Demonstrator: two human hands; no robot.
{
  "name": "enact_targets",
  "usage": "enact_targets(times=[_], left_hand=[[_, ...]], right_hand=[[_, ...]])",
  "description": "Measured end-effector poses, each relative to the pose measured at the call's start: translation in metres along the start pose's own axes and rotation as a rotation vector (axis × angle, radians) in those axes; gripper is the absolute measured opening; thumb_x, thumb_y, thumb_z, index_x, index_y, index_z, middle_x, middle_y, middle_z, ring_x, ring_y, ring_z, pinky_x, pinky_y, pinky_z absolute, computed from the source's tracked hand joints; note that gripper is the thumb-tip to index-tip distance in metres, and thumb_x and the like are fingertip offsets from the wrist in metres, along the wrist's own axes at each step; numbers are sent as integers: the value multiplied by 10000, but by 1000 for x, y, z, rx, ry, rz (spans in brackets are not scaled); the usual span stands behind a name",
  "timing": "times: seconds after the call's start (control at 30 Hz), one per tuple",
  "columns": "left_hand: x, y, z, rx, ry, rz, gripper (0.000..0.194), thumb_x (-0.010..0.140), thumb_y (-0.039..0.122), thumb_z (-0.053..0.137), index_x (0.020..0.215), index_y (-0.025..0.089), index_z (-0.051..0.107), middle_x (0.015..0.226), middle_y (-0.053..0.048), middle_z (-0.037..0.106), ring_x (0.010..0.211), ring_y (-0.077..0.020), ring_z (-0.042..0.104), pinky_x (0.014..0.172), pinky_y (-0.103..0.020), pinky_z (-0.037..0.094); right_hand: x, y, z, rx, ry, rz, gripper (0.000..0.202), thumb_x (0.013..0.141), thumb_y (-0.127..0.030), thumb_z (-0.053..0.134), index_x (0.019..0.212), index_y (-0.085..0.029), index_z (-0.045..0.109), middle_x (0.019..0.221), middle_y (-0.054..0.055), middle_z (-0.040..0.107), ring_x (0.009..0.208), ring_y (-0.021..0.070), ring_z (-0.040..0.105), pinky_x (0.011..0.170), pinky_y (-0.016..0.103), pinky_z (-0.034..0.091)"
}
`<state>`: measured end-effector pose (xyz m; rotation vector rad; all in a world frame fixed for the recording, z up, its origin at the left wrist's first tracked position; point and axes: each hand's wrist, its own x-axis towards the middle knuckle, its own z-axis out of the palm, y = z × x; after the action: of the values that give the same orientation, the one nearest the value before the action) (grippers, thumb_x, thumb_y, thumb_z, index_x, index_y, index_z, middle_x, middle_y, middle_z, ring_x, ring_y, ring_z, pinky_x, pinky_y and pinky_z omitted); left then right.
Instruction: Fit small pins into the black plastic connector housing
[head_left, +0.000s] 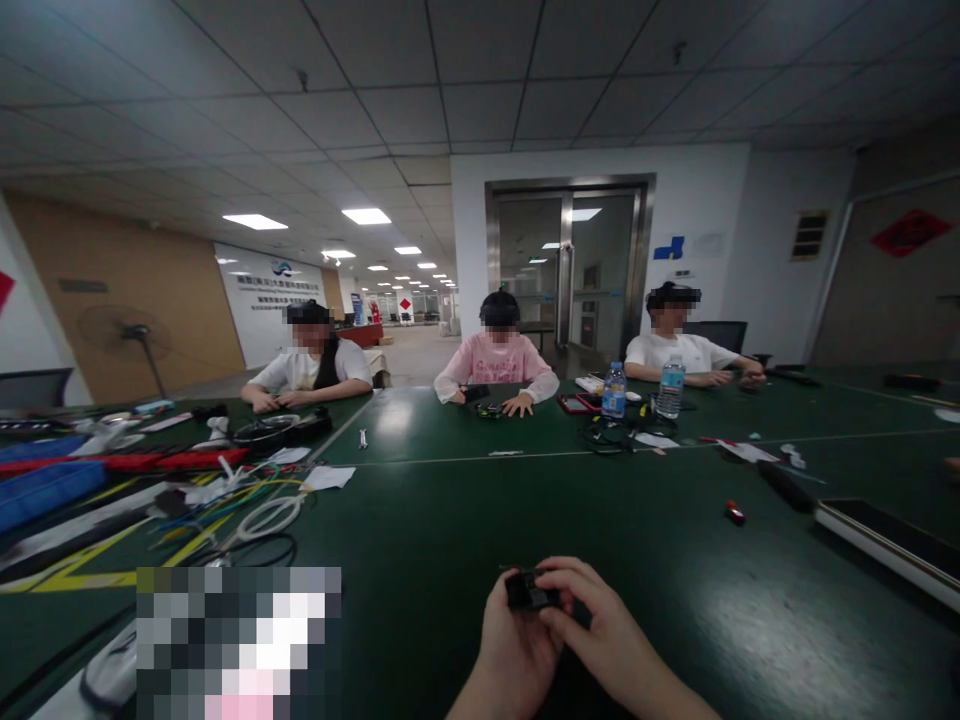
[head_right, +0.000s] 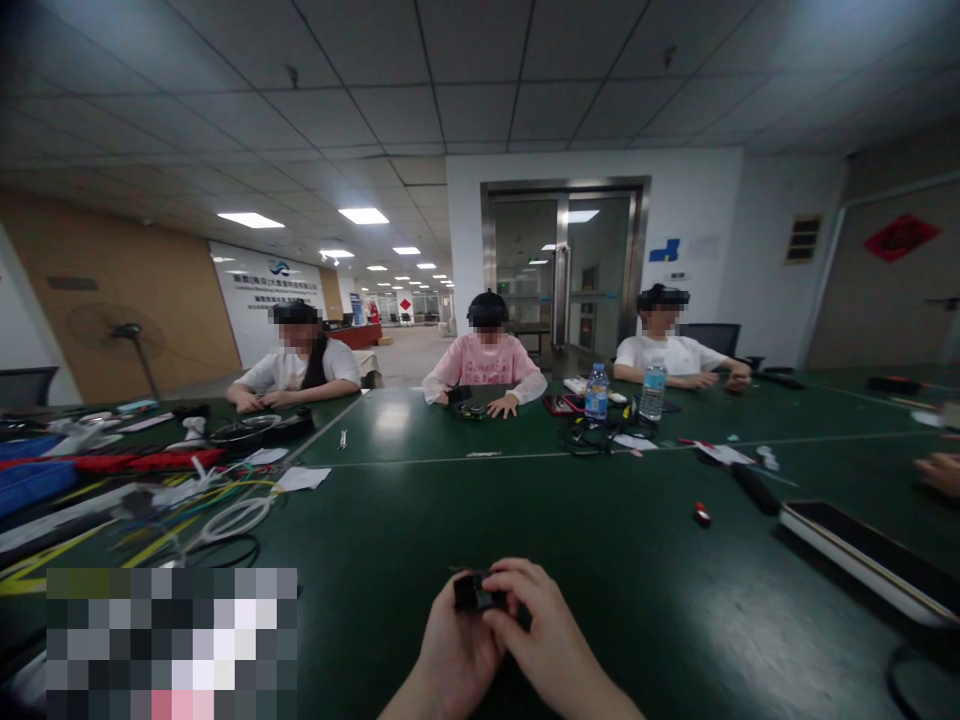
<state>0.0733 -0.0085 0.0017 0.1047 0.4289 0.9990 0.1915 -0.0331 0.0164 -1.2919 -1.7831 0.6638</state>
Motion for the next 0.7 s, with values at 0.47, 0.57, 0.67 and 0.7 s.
enact_targets(times=[0.47,0.57,0.67,0.7], left_hand=[[-2,3,-1,41,-45,-43,283,832,340,437,811,99,584,645,-75,606,561,-178,587,557,-276,458],[-4,3,0,52,-16,-65,310,841,359,410,799,107,586,645,-80,610,584,-190,594,592,-297,463],[-8,5,5,14,33,-102,327,857,365,387,783,115,583,684,-87,621,643,-199,616,617,-295,471],[-10,5,8,-2,24,-106,324,859,357,386,779,112,582,680,-86,617,640,-194,613,607,-280,469]], right_hand=[[-3,-6,1,-23,-10,-24,271,709,-147,602,947,-272,641,1162,47,560,1133,243,483,972,415,379],[-3,-9,0,5,-12,-10,240,711,-143,592,916,-259,637,1148,49,570,1107,243,503,953,409,396],[-3,-11,-1,43,-22,-11,244,718,-132,576,918,-259,632,1156,43,568,1099,237,508,919,386,417],[-3,-11,-2,55,-24,-9,246,720,-129,572,921,-257,632,1158,42,567,1090,234,513,903,379,426]])
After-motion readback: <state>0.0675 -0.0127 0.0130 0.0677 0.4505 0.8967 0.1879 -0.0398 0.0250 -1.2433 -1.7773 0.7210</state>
